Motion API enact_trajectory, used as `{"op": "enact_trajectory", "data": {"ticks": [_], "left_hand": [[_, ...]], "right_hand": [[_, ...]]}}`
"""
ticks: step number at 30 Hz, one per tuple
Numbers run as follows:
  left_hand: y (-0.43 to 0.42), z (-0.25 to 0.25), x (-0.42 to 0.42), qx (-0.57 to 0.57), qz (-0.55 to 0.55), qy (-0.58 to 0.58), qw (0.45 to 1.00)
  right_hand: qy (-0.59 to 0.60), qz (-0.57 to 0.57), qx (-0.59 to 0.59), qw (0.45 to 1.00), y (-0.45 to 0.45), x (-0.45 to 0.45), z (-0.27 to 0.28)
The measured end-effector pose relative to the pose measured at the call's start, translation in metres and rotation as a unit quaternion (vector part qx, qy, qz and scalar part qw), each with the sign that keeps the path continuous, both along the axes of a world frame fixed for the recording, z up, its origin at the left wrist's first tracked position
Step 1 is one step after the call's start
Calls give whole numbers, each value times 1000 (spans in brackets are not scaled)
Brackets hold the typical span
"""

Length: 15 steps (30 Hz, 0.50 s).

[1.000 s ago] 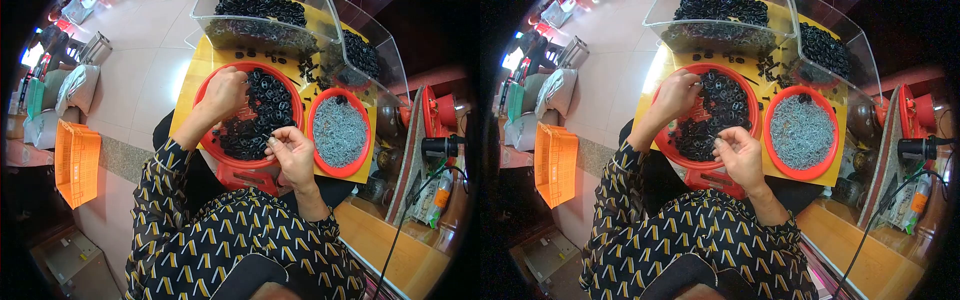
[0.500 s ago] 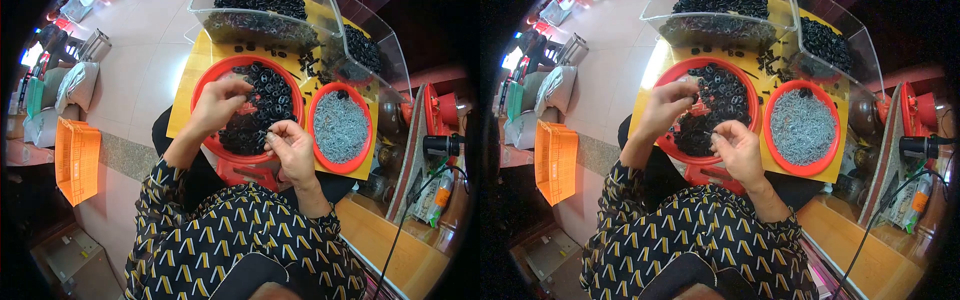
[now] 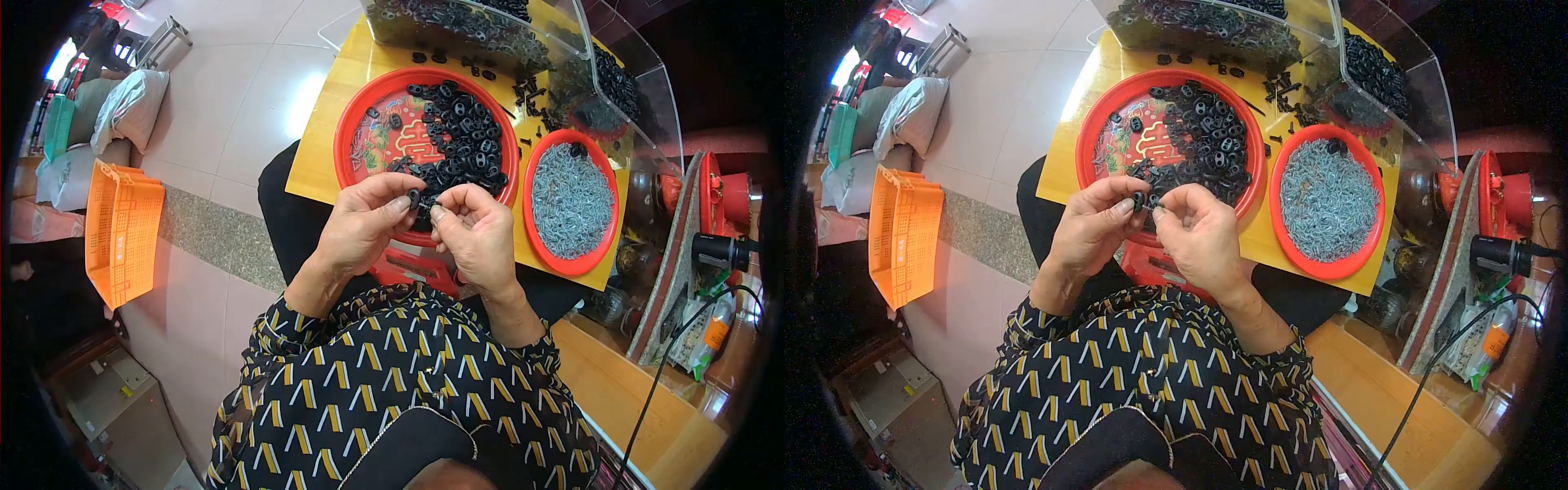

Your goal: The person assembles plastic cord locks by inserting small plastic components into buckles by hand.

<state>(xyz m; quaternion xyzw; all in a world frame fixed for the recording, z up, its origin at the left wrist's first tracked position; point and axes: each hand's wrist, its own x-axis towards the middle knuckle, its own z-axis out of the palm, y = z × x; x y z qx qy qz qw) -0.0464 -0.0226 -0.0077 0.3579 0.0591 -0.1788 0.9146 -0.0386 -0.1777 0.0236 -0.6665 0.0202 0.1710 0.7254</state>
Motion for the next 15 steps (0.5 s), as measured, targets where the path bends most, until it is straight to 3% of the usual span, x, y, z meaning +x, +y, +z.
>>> {"op": "enact_trajectory", "data": {"ticks": [15], "left_hand": [[-7, 4, -5, 135, -2, -55, 989]], "right_hand": [[-25, 2, -54, 998, -3, -2, -5]]}}
